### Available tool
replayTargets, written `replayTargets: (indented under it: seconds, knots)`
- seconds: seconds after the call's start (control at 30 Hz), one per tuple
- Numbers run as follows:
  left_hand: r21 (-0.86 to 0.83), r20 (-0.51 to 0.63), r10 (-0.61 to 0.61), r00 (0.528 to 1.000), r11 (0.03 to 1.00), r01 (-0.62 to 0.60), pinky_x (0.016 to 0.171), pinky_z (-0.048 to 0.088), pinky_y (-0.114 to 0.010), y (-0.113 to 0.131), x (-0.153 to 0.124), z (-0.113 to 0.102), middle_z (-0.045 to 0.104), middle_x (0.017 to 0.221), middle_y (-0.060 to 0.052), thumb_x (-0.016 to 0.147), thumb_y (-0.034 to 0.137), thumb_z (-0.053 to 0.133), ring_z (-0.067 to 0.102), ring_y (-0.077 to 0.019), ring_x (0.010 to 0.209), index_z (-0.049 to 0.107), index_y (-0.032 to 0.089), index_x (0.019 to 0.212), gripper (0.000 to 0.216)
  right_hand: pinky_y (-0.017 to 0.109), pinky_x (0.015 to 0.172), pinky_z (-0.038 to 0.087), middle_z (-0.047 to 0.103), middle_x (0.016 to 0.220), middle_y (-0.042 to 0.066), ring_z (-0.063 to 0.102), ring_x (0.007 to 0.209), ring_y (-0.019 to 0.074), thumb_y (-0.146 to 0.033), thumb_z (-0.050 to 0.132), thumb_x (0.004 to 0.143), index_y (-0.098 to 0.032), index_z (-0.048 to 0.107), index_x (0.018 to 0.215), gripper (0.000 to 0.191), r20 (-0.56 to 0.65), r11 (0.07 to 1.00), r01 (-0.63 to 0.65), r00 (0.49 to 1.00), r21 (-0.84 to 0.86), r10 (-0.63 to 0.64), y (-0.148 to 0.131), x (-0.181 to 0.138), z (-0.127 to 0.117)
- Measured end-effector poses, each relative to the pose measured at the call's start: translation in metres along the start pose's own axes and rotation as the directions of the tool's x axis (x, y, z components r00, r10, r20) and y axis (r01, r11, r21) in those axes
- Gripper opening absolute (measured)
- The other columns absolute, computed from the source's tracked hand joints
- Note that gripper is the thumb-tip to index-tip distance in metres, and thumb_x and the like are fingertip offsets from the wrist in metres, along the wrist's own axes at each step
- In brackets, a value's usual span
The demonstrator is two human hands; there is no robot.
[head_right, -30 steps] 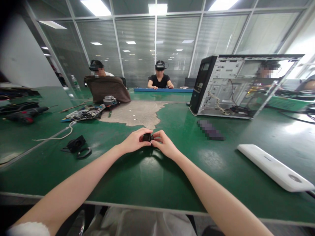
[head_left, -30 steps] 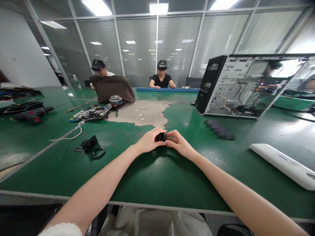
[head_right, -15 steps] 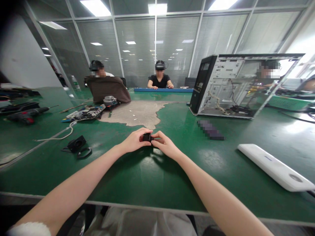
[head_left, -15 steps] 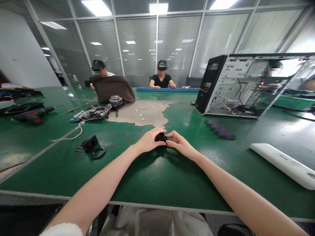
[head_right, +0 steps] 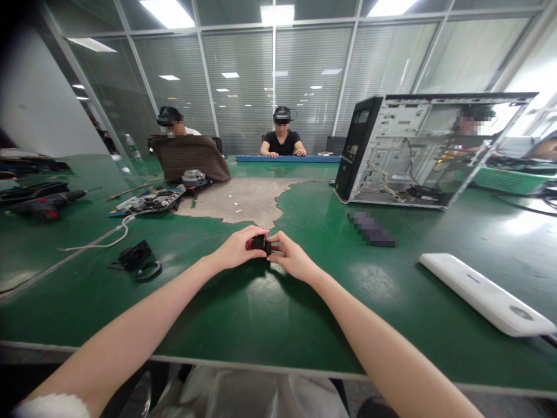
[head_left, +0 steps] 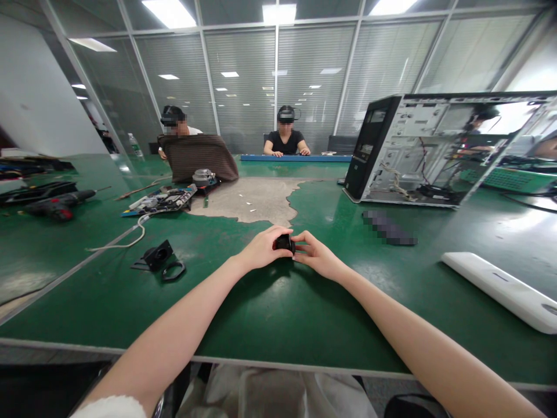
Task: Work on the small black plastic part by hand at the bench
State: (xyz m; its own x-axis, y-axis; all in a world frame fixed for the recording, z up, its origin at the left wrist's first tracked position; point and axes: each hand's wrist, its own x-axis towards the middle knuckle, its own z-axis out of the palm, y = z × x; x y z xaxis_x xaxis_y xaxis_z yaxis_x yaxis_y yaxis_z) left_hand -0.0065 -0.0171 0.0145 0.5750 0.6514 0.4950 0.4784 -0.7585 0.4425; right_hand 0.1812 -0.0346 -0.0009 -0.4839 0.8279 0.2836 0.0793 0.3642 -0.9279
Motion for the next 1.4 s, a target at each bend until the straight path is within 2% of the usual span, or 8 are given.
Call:
replayTargets:
  seconds: [0.1, 0.27, 0.43, 0.7, 0.9, 1.13, 1.27, 1.4]
  knots:
    - [-0.002, 0.006, -0.009, 1.0, 1.0, 0.009, 0.081, 0.045, -0.034, 0.0, 0.0, 0.0, 0.052, 0.115, -0.007, 0.071, 0.027, 0.066, 0.055, -0.0211, 0.097, 0.049, 0.019, 0.113, 0.046, 0.038, 0.087, 0.046, 0.055, 0.104, 0.003, 0.055, 0.102, 0.0198, -0.023, 0.062, 0.071, -0.022, 0.045, 0.091, 0.026, 0.019, 1.0, -0.007, 1.0, 0.02, 0.007, -0.002, -0.002, 0.0]
    - [-0.005, -0.004, -0.002, 1.0, 1.0, 0.002, 0.079, 0.046, -0.033, -0.001, 0.0, 0.001, 0.052, 0.114, -0.008, 0.07, 0.028, 0.067, 0.055, -0.0211, 0.096, 0.05, 0.018, 0.112, 0.046, 0.04, 0.084, 0.046, 0.058, 0.095, 0.002, 0.06, 0.092, 0.019, -0.029, 0.052, 0.079, -0.021, 0.047, 0.088, 0.013, -0.069, 0.997, 0.008, 0.998, -0.08, -0.013, 0.006, 0.0, 0.001]
    - [0.005, -0.007, 0.0, 1.0, 1.0, 0.0, 0.081, 0.045, -0.032, -0.001, 0.0, 0.001, 0.053, 0.113, -0.007, 0.071, 0.029, 0.066, 0.055, -0.0211, 0.097, 0.05, 0.019, 0.112, 0.046, 0.04, 0.088, 0.044, 0.054, 0.099, 0.004, 0.057, 0.096, 0.0185, -0.026, 0.053, 0.078, -0.022, 0.045, 0.099, 0.023, -0.112, 0.992, 0.028, 0.993, -0.119, -0.041, 0.013, 0.005, 0.002]
    - [0.005, -0.006, 0.009, 1.0, 1.0, -0.009, 0.083, 0.045, -0.033, -0.002, 0.0, 0.0, 0.053, 0.114, -0.008, 0.071, 0.031, 0.066, 0.053, -0.0217, 0.101, 0.049, 0.018, 0.113, 0.047, 0.038, 0.09, 0.044, 0.054, 0.106, 0.003, 0.054, 0.104, 0.0194, -0.024, 0.058, 0.075, -0.023, 0.048, 0.098, 0.025, -0.018, 0.992, 0.058, 0.998, -0.116, -0.06, 0.003, -0.002, 0.002]
    - [-0.008, -0.006, 0.007, 1.0, 1.0, -0.007, 0.082, 0.045, -0.033, -0.003, 0.0, 0.0, 0.053, 0.114, -0.009, 0.071, 0.031, 0.066, 0.053, -0.0224, 0.102, 0.05, 0.018, 0.113, 0.047, 0.037, 0.082, 0.049, 0.058, 0.091, 0.001, 0.06, 0.089, 0.0167, -0.031, 0.05, 0.08, -0.022, 0.05, 0.092, 0.015, -0.077, 0.995, 0.017, 0.997, -0.096, -0.025, 0.013, 0.002, 0.001]
    - [0.001, 0.001, -0.021, 1.0, 1.0, 0.021, 0.082, 0.045, -0.034, -0.001, 0.001, 0.0, 0.054, 0.113, -0.007, 0.07, 0.03, 0.067, 0.054, -0.0223, 0.099, 0.051, 0.019, 0.111, 0.046, 0.04, 0.087, 0.046, 0.059, 0.103, 0.005, 0.059, 0.097, 0.0184, -0.025, 0.05, 0.08, -0.025, 0.042, 0.115, 0.036, -0.073, 0.993, 0.011, 0.997, -0.12, -0.02, 0.016, 0.003, 0.001]
    - [-0.003, 0.0, -0.02, 1.0, 1.0, 0.02, 0.082, 0.045, -0.034, -0.001, 0.001, 0.0, 0.053, 0.114, -0.008, 0.07, 0.03, 0.066, 0.054, -0.0218, 0.098, 0.05, 0.019, 0.113, 0.046, 0.04, 0.094, 0.042, 0.057, 0.106, 0.004, 0.055, 0.103, 0.0185, -0.021, 0.054, 0.077, -0.024, 0.047, 0.106, 0.029, -0.024, 0.988, 0.062, 0.998, -0.14, -0.066, 0.01, 0.0, 0.0]
    - [-0.002, 0.001, -0.016, 1.0, 1.0, 0.016, 0.082, 0.045, -0.034, -0.002, 0.001, 0.0, 0.053, 0.114, -0.007, 0.07, 0.029, 0.067, 0.055, -0.0218, 0.098, 0.049, 0.019, 0.114, 0.048, 0.038, 0.088, 0.046, 0.054, 0.106, 0.004, 0.056, 0.102, 0.019, -0.021, 0.058, 0.074, -0.023, 0.046, 0.096, 0.025, -0.012, 0.988, 0.07, 0.997, -0.135, -0.072, 0.006, -0.002, 0.001]
